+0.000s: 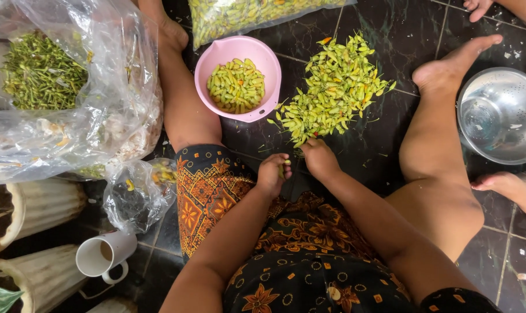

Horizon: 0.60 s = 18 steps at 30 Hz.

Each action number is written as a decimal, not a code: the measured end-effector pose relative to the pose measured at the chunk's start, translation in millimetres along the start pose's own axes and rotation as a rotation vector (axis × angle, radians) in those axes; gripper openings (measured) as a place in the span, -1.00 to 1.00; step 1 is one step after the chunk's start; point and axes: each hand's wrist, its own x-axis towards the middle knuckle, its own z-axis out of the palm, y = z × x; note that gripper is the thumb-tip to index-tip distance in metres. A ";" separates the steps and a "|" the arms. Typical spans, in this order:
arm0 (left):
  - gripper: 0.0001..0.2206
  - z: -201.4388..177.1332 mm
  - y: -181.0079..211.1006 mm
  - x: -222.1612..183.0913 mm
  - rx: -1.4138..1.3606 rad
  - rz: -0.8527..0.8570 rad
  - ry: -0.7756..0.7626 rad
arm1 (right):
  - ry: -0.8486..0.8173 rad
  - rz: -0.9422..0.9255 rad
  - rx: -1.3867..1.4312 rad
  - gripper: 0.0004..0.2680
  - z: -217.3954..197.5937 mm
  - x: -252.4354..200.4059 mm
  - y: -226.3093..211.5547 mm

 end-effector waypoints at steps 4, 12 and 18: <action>-0.86 -11.8 -15.2 21.4 -0.038 -0.068 0.002 | 0.035 0.032 0.061 -0.92 -13.2 0.8 -8.0; -0.59 -5.2 -34.1 25.1 0.168 -0.098 -0.017 | -0.194 0.728 0.911 -0.88 -22.9 -5.3 -24.7; -0.71 -10.2 -34.2 27.2 0.091 -0.027 -0.060 | -0.283 0.943 1.285 -0.85 -0.8 -7.6 -13.9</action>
